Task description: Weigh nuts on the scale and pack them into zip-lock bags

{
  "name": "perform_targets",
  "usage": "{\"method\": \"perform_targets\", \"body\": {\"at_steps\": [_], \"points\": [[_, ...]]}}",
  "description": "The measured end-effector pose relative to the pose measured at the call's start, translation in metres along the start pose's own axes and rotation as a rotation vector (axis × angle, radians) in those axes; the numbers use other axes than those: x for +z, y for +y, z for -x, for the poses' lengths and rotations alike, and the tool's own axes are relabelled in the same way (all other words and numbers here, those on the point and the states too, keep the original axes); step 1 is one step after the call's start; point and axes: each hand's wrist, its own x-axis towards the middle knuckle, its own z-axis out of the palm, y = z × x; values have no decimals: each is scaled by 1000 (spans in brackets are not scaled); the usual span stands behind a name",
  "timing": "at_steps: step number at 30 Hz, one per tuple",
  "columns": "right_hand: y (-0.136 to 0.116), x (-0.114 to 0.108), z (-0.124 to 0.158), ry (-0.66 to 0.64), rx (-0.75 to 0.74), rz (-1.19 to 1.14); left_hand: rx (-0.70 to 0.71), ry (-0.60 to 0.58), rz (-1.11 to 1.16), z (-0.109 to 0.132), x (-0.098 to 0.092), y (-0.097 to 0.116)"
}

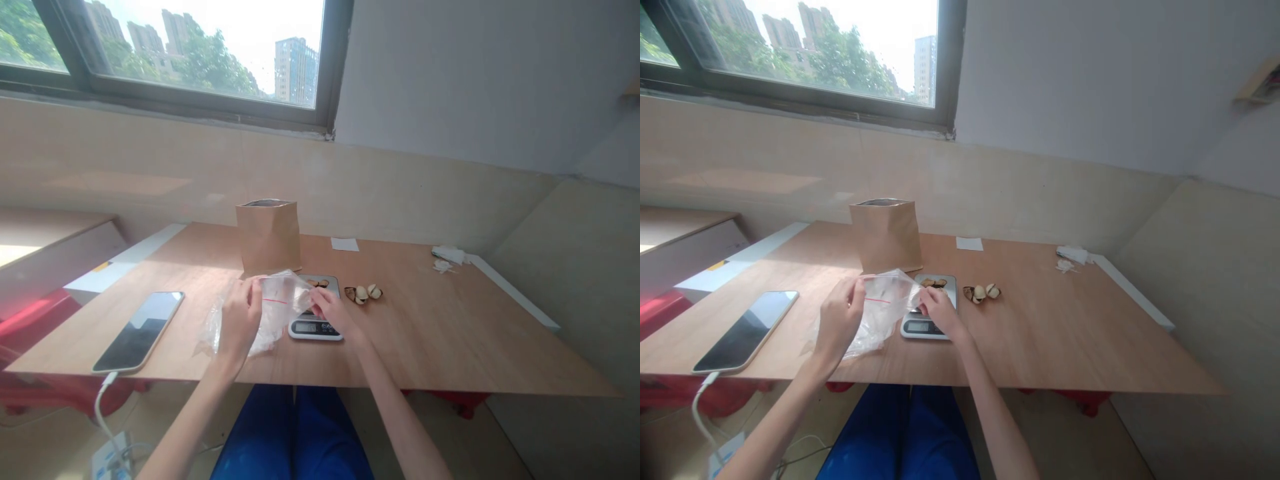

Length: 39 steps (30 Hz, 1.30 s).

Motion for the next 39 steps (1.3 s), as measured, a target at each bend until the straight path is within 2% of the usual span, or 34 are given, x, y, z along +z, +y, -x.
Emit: {"method": "perform_targets", "body": {"at_steps": [2, 3, 6, 7, 8, 11, 13, 17, 21, 24, 28, 31, 36, 39], "points": [[-4, -9, 1, -79, 37, -174, -37, -25, 20, -2, -1, 3], [-5, -13, 1, -31, 56, -292, -58, -18, 36, -2, 0, 5], [-8, -19, -1, 335, 111, -775, -104, 52, 74, -2, 5, 13], [-8, -20, -3, 429, 132, -934, -116, 76, 85, -2, 7, 15], [-7, -21, -4, 467, 150, -1071, -130, 93, 97, -2, 10, 15], [-4, -22, -5, 400, 138, -1265, -192, 129, 146, -4, 23, 10], [0, -23, -6, 397, 79, -1207, -236, 153, 178, -4, 34, 1], [13, -29, -12, 521, 44, -900, -304, 212, 220, -4, 54, -18], [30, -33, -18, 591, 72, -613, -243, 292, 240, 0, 70, -28], [39, -33, -19, 609, 63, -592, -191, 313, 251, 6, 79, -32], [45, -31, -18, 606, 37, -577, -122, 265, 282, 16, 86, -37], [48, -30, -15, 546, -5, -430, -56, 247, 305, 20, 88, -40], [50, -31, -4, 302, -150, 102, -12, 169, 323, 22, 89, -42], [49, -30, 1, 225, -255, 348, -2, 138, 324, 21, 89, -41]]}}
